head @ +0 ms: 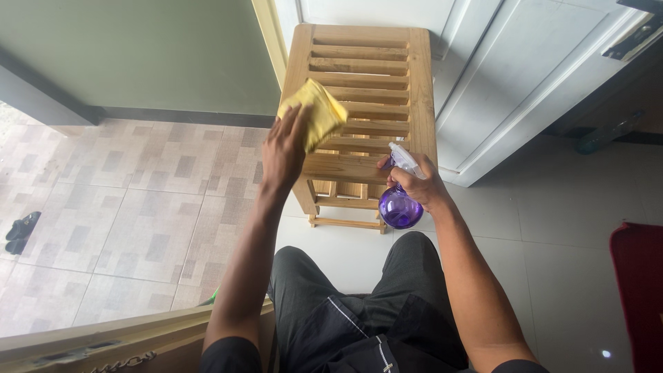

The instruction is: The person wipes down a wooden stool with a cloth and a spray bottle, applying cleaning liquid and rubbing the slats and legs.

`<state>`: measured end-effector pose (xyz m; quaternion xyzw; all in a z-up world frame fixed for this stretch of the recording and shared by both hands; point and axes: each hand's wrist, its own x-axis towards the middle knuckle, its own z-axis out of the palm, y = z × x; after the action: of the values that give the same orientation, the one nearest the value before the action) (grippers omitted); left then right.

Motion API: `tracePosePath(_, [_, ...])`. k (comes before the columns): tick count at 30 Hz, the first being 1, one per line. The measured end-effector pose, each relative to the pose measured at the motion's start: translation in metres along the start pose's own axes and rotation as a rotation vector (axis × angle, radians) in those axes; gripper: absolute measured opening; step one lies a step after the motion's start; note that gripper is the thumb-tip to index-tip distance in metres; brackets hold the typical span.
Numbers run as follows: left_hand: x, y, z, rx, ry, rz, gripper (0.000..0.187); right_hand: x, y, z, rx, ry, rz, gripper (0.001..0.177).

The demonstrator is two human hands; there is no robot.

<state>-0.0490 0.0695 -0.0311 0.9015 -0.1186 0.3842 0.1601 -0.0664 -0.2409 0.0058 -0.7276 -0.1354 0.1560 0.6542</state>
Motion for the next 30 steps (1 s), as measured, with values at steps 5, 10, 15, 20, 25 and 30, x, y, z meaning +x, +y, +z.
tracePosePath(5, [0.045, -0.012, 0.043, 0.165, -0.367, -0.241, 0.04, -0.004, -0.004, 0.001, -0.015, 0.005, -0.029, 0.03])
tracePosePath(10, [0.06, 0.024, 0.095, 0.204, -0.233, -0.094, 0.025, -0.002, -0.005, 0.002, -0.039, 0.028, -0.019, 0.032])
tracePosePath(15, [0.085, 0.073, 0.094, 0.041, -0.502, -0.114, 0.021, -0.003, -0.003, 0.002, -0.037, 0.014, -0.02, 0.031])
tracePosePath(20, [0.085, 0.071, 0.101, 0.048, -0.411, 0.039, 0.022, -0.005, -0.003, 0.004, -0.033, 0.044, -0.029, 0.032])
tracePosePath(25, [0.068, 0.04, 0.09, 0.036, -0.106, 0.264, 0.023, -0.003, -0.005, 0.003, -0.064, 0.036, -0.001, 0.033])
tracePosePath(30, [0.067, 0.029, 0.057, 0.127, -0.484, 0.075, 0.024, -0.006, -0.008, 0.005, -0.063, 0.056, 0.009, 0.032])
